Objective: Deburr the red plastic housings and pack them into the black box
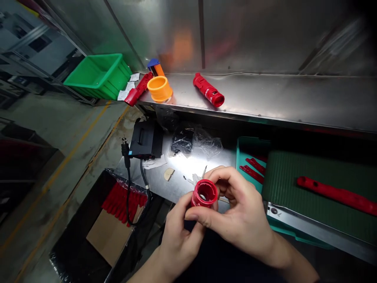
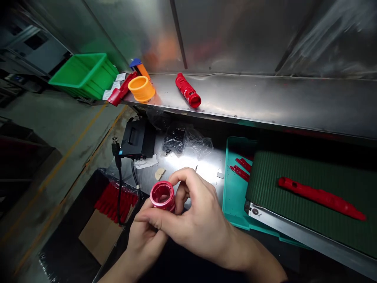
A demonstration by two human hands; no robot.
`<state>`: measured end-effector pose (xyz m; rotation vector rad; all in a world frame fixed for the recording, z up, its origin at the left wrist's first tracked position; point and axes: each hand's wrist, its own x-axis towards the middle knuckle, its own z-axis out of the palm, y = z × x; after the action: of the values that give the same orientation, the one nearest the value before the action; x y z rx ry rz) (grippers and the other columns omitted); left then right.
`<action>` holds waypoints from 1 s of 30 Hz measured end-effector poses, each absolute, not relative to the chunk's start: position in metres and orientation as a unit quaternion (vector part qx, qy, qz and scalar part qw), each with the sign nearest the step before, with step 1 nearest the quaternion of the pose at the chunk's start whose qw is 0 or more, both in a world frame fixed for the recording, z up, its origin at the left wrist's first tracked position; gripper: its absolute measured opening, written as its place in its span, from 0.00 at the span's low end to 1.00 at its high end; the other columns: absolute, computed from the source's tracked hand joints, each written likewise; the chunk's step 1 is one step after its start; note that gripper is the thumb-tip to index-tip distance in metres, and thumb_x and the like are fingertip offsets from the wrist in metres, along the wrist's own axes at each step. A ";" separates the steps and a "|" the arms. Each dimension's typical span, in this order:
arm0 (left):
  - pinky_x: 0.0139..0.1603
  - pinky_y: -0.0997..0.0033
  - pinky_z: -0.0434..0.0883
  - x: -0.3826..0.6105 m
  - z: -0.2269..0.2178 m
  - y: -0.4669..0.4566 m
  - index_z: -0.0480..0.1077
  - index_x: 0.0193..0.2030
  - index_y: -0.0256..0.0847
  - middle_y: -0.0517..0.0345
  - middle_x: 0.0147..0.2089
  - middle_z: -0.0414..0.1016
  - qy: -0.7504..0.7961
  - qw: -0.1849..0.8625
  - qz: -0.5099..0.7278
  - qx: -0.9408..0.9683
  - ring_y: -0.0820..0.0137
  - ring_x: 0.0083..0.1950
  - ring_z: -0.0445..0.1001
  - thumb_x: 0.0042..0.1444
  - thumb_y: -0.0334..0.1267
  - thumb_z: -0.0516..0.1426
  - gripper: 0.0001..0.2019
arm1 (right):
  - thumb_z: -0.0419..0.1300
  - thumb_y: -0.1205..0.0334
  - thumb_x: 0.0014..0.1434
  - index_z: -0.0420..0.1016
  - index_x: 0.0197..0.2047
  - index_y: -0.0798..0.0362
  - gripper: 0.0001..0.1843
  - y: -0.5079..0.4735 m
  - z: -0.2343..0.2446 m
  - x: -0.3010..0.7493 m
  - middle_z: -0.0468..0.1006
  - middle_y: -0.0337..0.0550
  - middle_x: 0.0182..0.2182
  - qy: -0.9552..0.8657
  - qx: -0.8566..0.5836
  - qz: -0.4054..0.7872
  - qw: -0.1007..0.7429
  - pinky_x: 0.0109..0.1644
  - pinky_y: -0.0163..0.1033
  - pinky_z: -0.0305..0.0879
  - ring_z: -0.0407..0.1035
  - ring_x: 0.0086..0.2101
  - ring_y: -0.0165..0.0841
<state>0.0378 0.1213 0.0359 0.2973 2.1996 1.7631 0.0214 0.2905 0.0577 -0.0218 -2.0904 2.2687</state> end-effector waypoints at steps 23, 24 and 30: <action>0.36 0.71 0.63 0.029 0.059 0.119 0.70 0.41 0.39 0.58 0.34 0.68 0.525 0.365 0.765 0.077 0.73 0.33 0.63 0.59 0.41 0.64 0.10 | 0.63 0.57 0.69 0.72 0.40 0.48 0.06 0.298 0.062 0.025 0.78 0.35 0.28 -0.492 0.003 0.858 -0.148 0.28 0.29 0.71 0.73 0.23 0.25; 0.35 0.71 0.63 0.029 0.057 0.117 0.71 0.43 0.40 0.58 0.35 0.68 0.531 0.355 0.765 0.078 0.73 0.32 0.63 0.58 0.42 0.64 0.11 | 0.60 0.56 0.71 0.74 0.39 0.48 0.07 0.298 0.062 0.025 0.79 0.36 0.28 -0.503 0.012 0.857 -0.116 0.30 0.30 0.73 0.74 0.23 0.26; 0.43 0.66 0.71 0.025 0.061 0.105 0.72 0.56 0.44 0.55 0.42 0.74 0.698 0.348 0.623 0.068 0.66 0.40 0.72 0.60 0.43 0.64 0.18 | 0.71 0.59 0.61 0.75 0.59 0.39 0.24 0.300 0.047 0.020 0.82 0.42 0.48 -0.608 0.075 0.787 -0.070 0.38 0.35 0.78 0.78 0.32 0.30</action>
<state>0.0254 0.1053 0.0610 0.1750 1.8097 1.6145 0.0198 0.3002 0.0470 0.2478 -2.0015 2.5890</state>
